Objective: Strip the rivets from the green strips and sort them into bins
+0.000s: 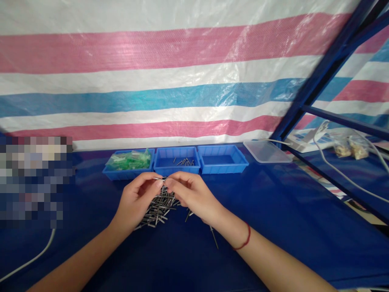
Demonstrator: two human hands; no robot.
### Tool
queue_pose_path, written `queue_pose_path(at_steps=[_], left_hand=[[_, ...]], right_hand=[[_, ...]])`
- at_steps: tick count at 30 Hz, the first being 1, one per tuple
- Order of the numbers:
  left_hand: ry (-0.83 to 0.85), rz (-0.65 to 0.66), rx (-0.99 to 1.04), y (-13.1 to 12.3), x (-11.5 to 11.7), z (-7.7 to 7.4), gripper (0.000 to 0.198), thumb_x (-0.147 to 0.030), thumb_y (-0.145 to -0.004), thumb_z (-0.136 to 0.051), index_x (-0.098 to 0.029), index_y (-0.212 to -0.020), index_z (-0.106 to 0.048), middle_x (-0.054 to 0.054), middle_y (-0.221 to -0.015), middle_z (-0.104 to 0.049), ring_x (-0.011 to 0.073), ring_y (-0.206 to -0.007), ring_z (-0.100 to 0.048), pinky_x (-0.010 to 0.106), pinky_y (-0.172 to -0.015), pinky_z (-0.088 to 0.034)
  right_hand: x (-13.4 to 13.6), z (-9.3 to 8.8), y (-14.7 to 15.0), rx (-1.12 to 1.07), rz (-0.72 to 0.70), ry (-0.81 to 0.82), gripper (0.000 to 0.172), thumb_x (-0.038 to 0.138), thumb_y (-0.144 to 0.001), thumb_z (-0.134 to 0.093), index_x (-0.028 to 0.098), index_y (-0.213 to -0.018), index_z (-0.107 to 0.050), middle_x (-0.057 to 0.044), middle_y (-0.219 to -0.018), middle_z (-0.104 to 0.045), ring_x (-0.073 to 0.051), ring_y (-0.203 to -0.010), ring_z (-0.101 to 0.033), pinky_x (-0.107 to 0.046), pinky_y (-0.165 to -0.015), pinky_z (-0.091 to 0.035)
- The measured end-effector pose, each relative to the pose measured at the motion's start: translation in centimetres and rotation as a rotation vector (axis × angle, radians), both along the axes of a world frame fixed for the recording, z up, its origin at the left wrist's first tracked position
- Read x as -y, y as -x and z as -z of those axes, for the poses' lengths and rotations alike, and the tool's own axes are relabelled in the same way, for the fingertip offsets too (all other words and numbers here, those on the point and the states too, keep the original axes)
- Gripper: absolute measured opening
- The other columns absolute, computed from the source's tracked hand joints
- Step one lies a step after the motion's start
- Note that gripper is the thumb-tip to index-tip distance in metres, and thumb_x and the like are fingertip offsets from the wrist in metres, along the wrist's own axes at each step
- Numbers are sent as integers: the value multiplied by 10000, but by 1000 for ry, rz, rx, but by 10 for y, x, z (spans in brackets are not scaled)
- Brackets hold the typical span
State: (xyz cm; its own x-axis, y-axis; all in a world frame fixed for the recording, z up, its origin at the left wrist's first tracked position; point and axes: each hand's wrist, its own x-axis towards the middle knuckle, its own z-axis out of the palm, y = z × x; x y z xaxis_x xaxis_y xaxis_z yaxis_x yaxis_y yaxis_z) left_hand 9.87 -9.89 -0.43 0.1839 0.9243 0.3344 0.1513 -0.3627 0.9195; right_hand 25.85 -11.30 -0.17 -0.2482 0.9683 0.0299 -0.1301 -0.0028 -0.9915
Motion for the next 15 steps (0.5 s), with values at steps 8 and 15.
queue_pose_path(at_steps=[8,15], left_hand=[[-3,-44,-23,1,1,-1,150,-311,-796,-621,-177,-861,-638,-6,-699,-615,112,-599,-545,213,-573,-440],[2,-33,-44,3,-2,3,170,-327,-826,-585,-179,-901,-624,-19,-666,-568,107,-586,-523,214,-562,-412]], right_hand=[[-2,3,2,-54,-9,8,256,396,-757,-690,164,-835,-613,72,-547,-473,-33,-400,-335,-181,-368,-230],[-5,6,-2,-42,-6,-46,226,351,-731,-724,178,-812,-602,69,-553,-490,-39,-415,-354,-182,-381,-259]])
